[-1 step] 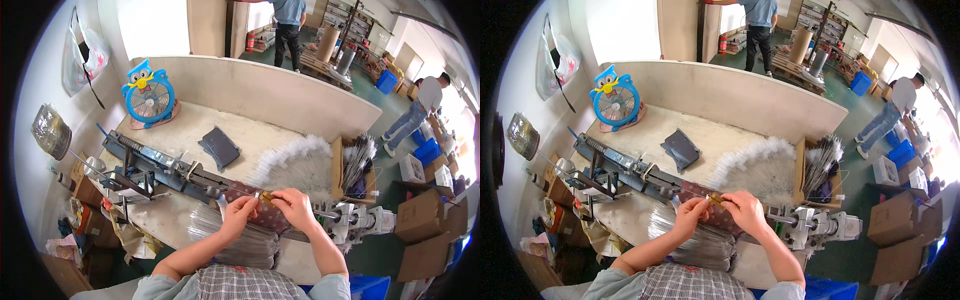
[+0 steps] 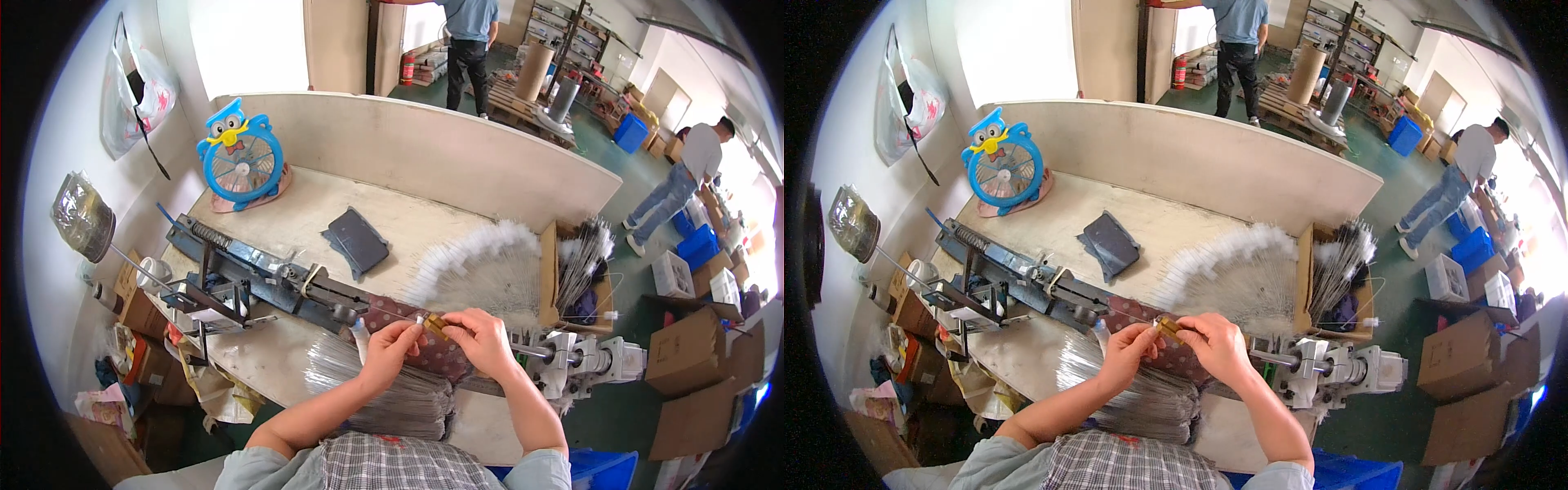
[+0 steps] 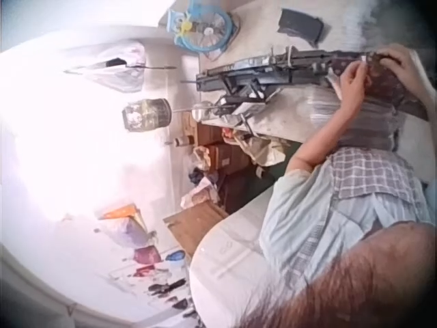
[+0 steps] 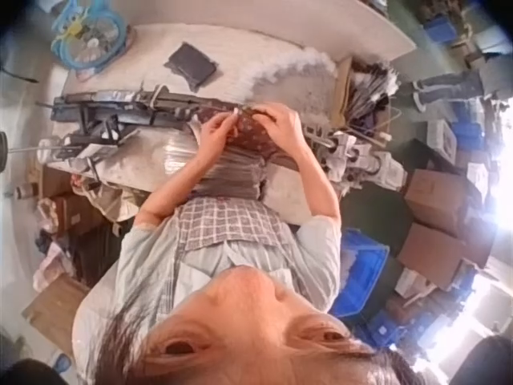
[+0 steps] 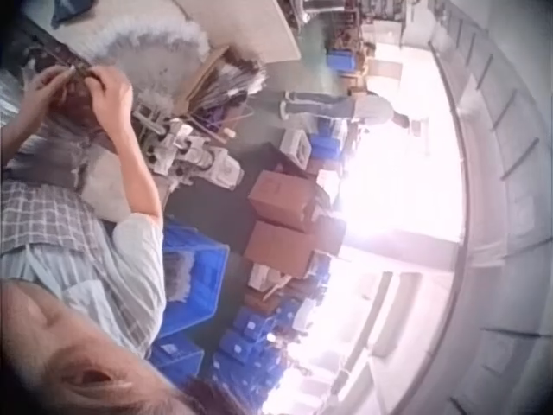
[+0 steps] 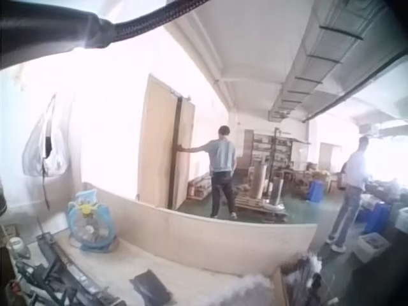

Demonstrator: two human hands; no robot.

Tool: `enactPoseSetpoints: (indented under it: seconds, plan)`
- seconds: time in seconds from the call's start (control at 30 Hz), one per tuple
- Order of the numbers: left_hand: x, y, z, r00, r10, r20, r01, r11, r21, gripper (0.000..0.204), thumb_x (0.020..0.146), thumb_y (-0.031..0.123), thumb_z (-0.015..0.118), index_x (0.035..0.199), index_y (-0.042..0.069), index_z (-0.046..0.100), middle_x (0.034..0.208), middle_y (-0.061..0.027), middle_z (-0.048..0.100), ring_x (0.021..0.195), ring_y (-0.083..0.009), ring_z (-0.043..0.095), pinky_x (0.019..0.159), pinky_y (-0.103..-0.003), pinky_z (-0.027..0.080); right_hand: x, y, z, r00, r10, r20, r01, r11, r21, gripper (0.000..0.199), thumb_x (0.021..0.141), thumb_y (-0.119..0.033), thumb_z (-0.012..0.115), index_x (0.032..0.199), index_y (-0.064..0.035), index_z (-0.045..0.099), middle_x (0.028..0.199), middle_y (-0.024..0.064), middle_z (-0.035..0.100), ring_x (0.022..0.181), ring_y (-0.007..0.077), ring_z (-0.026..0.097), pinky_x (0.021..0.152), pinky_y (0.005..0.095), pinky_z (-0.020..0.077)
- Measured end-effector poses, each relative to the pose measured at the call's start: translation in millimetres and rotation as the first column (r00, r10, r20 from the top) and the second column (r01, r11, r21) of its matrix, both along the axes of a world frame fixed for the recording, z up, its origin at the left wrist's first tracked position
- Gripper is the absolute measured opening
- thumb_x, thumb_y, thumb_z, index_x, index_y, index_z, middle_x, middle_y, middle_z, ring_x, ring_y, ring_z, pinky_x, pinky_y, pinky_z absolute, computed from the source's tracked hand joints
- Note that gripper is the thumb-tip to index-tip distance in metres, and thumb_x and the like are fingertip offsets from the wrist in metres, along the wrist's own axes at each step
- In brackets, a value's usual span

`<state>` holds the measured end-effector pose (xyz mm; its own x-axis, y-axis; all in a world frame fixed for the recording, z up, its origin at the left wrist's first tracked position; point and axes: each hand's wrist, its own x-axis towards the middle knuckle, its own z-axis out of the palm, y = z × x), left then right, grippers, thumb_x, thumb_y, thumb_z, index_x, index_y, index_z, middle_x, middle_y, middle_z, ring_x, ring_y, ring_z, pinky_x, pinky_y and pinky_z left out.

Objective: The recorder is assembling or processing small hygiene or medical-related product components using a specialized workstation.

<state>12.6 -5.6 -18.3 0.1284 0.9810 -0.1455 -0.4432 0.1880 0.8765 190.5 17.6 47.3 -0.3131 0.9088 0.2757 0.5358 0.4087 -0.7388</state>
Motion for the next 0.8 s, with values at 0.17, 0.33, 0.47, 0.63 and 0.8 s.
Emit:
enactPoseSetpoints:
  seconds: [0.17, 0.33, 0.47, 0.63, 0.8]
  plan:
    - [15, 4, -8, 0.999, 0.003, -0.034, -0.002, 0.999, 0.046, 0.017, 0.092, 0.017, 0.055, 0.093, 0.002, 0.062, 0.082, -0.0029, 0.062, 0.065, -0.006, 0.052, 0.059, -0.02, 0.043, 10, -1, -7, 0.975, 0.001, -0.221, -0.034, 0.989, -0.144, 0.018, 0.076, -0.009, 0.067, 0.093, -0.002, 0.066, 0.076, 0.0084, 0.061, 0.067, 0.0219, 0.057, 0.063, 0.0299, 0.0459]
    - [-1, 1, 5, 0.986, 0.134, -0.097, -0.142, 0.987, -0.073, 0.016, 0.092, 0.018, 0.055, 0.096, 0.004, 0.061, 0.081, -0.0014, 0.061, 0.064, -0.0064, 0.052, 0.059, -0.021, 0.043, 7, -3, 6, 0.978, 0.052, 0.203, -0.103, 0.964, 0.247, 0.017, 0.073, -0.01, 0.068, 0.09, -0.008, 0.066, 0.078, 0.0054, 0.063, 0.074, 0.0249, 0.057, 0.069, 0.0352, 0.0462]
    - [-14, 0, 11, 0.97, 0.242, 0.014, -0.239, 0.963, -0.126, 0.015, 0.093, 0.02, 0.054, 0.093, 0.006, 0.06, 0.078, -0.0017, 0.06, 0.062, -0.0068, 0.052, 0.057, -0.021, 0.042, -23, 11, 9, 0.978, -0.045, 0.204, -0.04, 0.92, 0.391, 0.013, 0.074, -0.013, 0.066, 0.087, -0.0096, 0.064, 0.074, 0.0038, 0.059, 0.076, 0.0233, 0.056, 0.067, 0.0371, 0.0454]
    - [-10, 2, 15, 0.969, 0.217, 0.115, -0.189, 0.958, -0.215, 0.016, 0.092, 0.02, 0.055, 0.093, 0.006, 0.06, 0.075, -0.0017, 0.06, 0.059, -0.0059, 0.051, 0.055, -0.019, 0.041, -56, 32, -10, 0.955, -0.069, 0.289, -0.024, 0.951, 0.307, 0.011, 0.077, -0.018, 0.063, 0.081, -0.0079, 0.064, 0.075, 0.0069, 0.06, 0.079, 0.0259, 0.057, 0.069, 0.0385, 0.0465]
    - [-17, 1, 15, 0.967, 0.202, 0.154, -0.165, 0.96, -0.225, 0.016, 0.092, 0.02, 0.055, 0.089, 0.005, 0.06, 0.069, -0.0022, 0.059, 0.057, -0.006, 0.051, 0.053, -0.02, 0.042, -61, 29, 1, 0.974, 0.052, 0.222, -0.083, 0.987, 0.136, 0.016, 0.077, -0.018, 0.064, 0.085, -0.0047, 0.067, 0.078, 0.01, 0.064, 0.079, 0.028, 0.058, 0.07, 0.0377, 0.0477]
